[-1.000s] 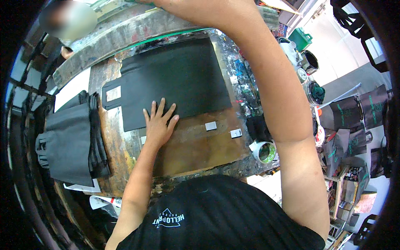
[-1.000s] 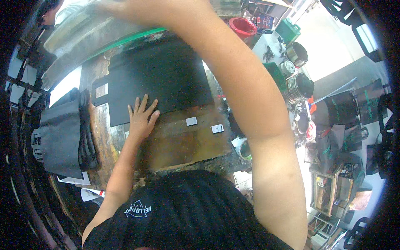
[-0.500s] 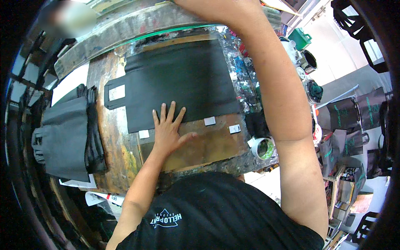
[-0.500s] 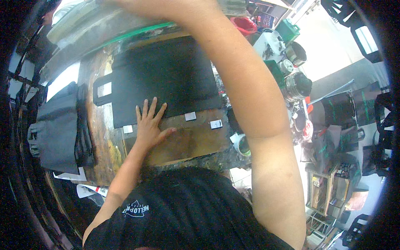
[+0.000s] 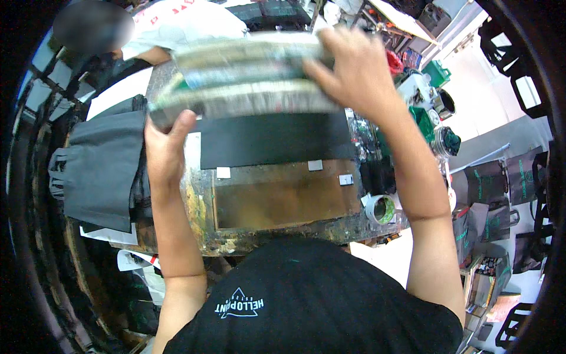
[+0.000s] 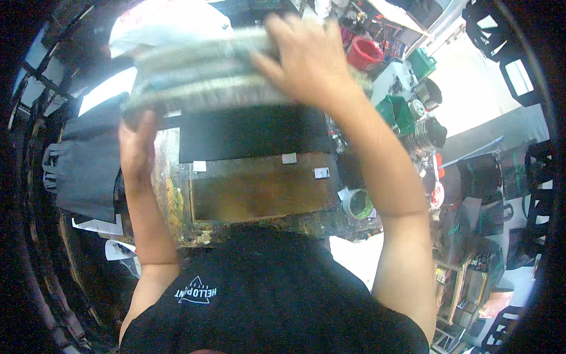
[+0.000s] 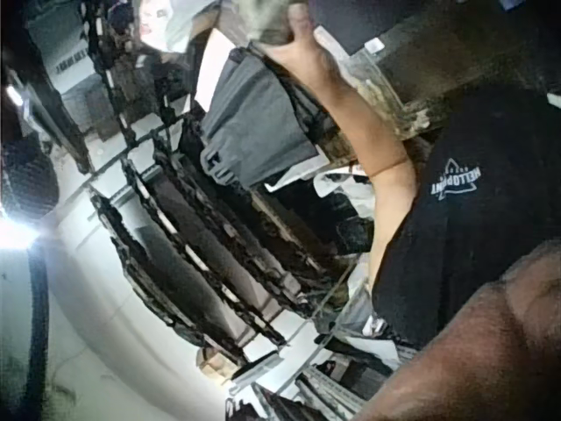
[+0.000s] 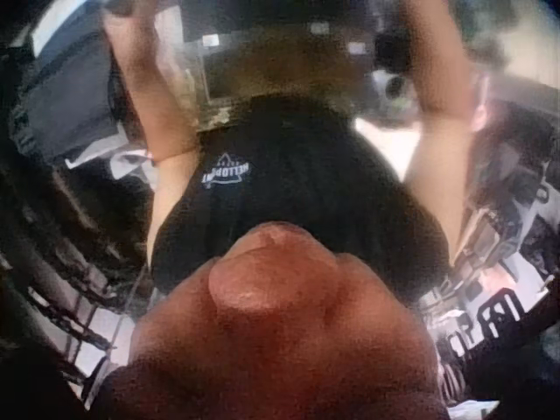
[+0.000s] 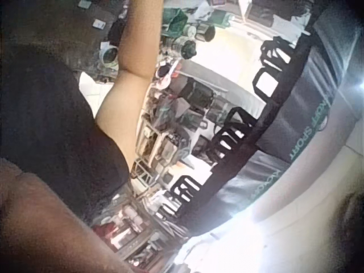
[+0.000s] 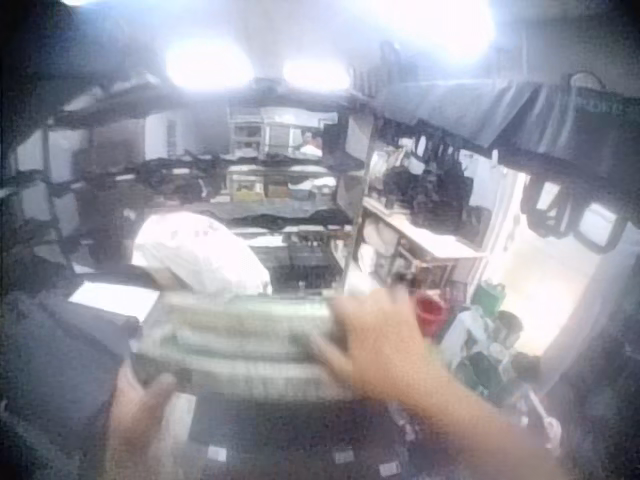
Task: The person screen prints a logo onto black bags. They place a bag on a board, lower a screen frame, and pull green ink across it with a squeegee before lifting the frame and moving the bag aside.
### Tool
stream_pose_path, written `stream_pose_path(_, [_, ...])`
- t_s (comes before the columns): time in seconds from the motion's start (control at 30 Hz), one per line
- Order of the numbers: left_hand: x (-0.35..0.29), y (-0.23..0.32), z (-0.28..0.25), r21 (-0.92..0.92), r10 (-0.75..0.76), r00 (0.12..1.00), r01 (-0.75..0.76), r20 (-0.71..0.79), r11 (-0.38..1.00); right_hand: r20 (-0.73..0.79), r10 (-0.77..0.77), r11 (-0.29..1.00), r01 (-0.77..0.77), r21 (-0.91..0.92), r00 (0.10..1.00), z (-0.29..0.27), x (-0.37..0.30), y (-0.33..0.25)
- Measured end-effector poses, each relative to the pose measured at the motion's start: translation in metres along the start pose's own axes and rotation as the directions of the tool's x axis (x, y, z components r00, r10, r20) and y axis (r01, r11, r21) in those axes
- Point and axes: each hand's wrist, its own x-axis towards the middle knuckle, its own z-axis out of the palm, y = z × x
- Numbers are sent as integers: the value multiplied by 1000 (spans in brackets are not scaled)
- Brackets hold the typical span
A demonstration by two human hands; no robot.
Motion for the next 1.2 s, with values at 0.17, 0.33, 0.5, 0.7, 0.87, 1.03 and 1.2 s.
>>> stream_pose_path(0.17, [-74,-59,-16,208,-107,985,134,-137,969,247,-82,988,47,145,966,36,-66,-15])
stream_pose_path(0.33, [-127,-141,-47,726,97,984,43,-150,687,419,0,974,-96,207,908,84,-100,-26])
stream_pose_path(0.5, [-134,-145,-52,793,68,992,42,-105,608,506,45,961,-176,214,861,69,-99,-22])
stream_pose_path(0.7, [-133,-145,-53,803,30,997,43,-76,595,454,-6,978,-90,189,891,72,-130,-53])
stream_pose_path(0.87, [-136,-148,-59,801,49,997,22,-64,599,411,29,978,-111,176,911,93,-116,-59])
stream_pose_path(1.03, [-134,-144,-57,798,11,998,45,-64,601,341,79,987,-123,108,937,151,-75,-26])
stream_pose_path(1.2, [-136,-148,-57,806,43,996,36,-76,590,288,76,989,-110,104,955,220,-19,19])
